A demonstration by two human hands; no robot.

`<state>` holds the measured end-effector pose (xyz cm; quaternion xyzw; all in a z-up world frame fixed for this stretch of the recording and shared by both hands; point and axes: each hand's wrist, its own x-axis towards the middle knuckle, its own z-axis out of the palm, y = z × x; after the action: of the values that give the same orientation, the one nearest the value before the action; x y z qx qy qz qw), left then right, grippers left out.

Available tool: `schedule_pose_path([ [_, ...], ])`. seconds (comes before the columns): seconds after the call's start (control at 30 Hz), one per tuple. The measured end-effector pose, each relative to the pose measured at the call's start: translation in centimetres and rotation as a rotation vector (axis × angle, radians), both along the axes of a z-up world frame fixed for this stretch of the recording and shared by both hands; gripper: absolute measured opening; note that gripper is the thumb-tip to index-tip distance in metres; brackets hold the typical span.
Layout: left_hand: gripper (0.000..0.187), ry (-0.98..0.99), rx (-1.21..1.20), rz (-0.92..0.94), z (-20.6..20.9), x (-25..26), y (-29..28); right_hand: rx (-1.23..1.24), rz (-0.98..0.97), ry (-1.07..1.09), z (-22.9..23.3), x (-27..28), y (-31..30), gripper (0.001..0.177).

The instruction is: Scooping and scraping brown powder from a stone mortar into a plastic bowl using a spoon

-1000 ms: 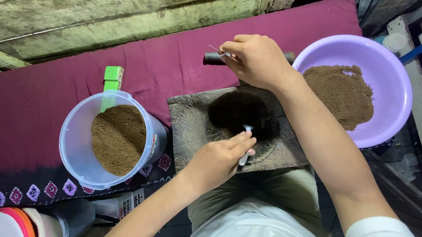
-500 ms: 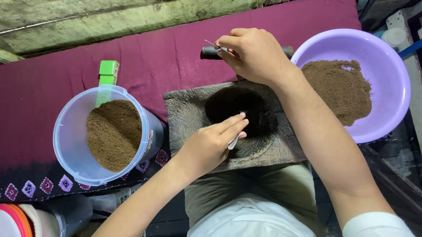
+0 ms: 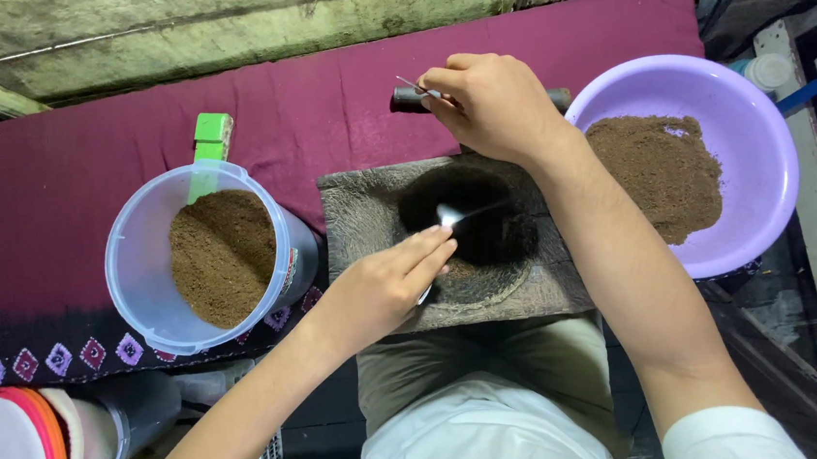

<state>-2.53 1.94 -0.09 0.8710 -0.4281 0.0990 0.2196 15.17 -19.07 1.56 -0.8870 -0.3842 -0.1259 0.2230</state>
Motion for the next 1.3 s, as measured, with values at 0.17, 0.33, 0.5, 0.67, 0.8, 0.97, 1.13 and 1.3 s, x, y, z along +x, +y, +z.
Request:
schedule_pose_path([
  [0.17,0.034,-0.036,0.105,0.012,-2.8,1.3,-1.0,0.005,-0.005,0.004,0.0,0.0,0.0,0.012],
  [0.33,0.029,-0.006,0.043,0.061,-1.3,0.1,-0.7,0.026,-0.005,0.011,0.0,0.0,0.0,0.01],
  [0.5,0.032,0.11,0.085,0.147,-0.2,-2.0,0.3,-0.008,-0.007,0.02,-0.2,0.2,-0.1,0.012],
  [0.67,0.05,0.221,0.065,0.117,0.8,-2.6,-0.3,0.0,-0.002,-0.005,-0.2,0.1,0.0,0.013],
  [0.8,0.061,0.077,-0.039,0.074,1.0,-0.5,-1.4,0.014,0.008,-0.017,-0.2,0.1,0.0,0.012],
  [0.97,0.038,-0.002,0.071,0.068,-1.9,0.6,-1.1,0.022,0.008,0.014,0.0,0.1,0.0,0.011],
  [1.13,0.032,-0.039,0.162,0.096,-1.2,-1.2,-0.4,0.031,0.022,0.015,0.0,0.3,-0.1,0.011],
  [1.3,0.05,0.245,0.105,0.116,0.0,-2.2,0.3,0.038,0.03,0.027,0.1,0.2,0.0,0.012],
])
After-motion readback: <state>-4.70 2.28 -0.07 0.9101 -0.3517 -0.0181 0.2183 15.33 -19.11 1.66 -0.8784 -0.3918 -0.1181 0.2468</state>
